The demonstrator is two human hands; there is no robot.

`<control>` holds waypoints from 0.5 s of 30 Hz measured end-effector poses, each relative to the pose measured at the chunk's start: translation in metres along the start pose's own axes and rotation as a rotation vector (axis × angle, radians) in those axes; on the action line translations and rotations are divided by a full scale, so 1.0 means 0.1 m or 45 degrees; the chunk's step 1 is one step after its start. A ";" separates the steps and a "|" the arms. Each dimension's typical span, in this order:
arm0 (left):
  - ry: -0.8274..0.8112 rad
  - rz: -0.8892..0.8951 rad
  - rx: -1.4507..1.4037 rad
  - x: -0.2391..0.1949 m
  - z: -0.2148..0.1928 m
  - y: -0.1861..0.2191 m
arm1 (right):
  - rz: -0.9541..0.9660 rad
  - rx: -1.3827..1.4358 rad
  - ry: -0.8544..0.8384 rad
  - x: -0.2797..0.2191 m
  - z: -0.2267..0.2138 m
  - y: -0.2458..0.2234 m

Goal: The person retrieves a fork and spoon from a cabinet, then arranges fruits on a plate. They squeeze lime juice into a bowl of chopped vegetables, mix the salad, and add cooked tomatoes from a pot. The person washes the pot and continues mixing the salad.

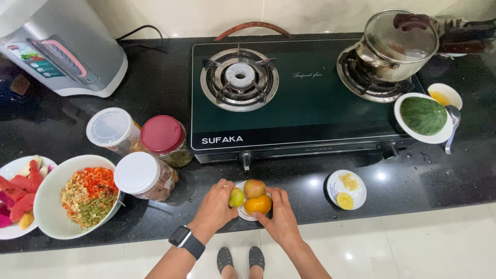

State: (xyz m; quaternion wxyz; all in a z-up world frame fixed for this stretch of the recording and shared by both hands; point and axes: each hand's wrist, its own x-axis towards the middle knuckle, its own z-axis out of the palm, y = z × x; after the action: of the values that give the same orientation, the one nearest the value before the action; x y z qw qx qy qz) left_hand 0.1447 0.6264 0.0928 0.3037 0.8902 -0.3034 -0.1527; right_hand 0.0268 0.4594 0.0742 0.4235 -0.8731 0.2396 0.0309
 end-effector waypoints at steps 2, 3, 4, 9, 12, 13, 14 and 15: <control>-0.032 -0.016 0.049 0.02 -0.02 0.06 | 0.011 0.001 -0.001 0.01 -0.02 -0.01; -0.061 -0.052 0.069 0.02 -0.03 0.08 | 0.026 0.001 -0.009 0.01 -0.02 -0.01; -0.090 -0.089 0.089 0.02 -0.04 0.11 | 0.041 0.000 -0.017 0.01 -0.02 -0.01; -0.134 -0.124 0.180 -0.01 0.00 0.16 | 0.038 0.008 0.002 0.00 0.00 0.00; -0.125 -0.129 0.205 0.00 0.08 0.14 | 0.007 0.010 0.022 0.00 0.01 0.01; -0.123 -0.136 0.219 -0.01 0.12 0.13 | -0.013 0.011 0.033 0.00 0.01 0.01; -0.111 -0.123 0.208 -0.02 0.15 0.11 | -0.007 0.013 0.028 -0.01 0.01 0.01; -0.098 -0.111 0.198 -0.03 0.18 0.09 | -0.002 0.015 0.022 -0.01 0.01 0.01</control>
State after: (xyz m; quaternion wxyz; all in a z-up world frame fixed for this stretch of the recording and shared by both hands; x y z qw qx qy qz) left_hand 0.1298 0.6140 0.0849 0.2148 0.9169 -0.2868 -0.1757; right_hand 0.0255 0.4606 0.0732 0.4265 -0.8710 0.2429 0.0218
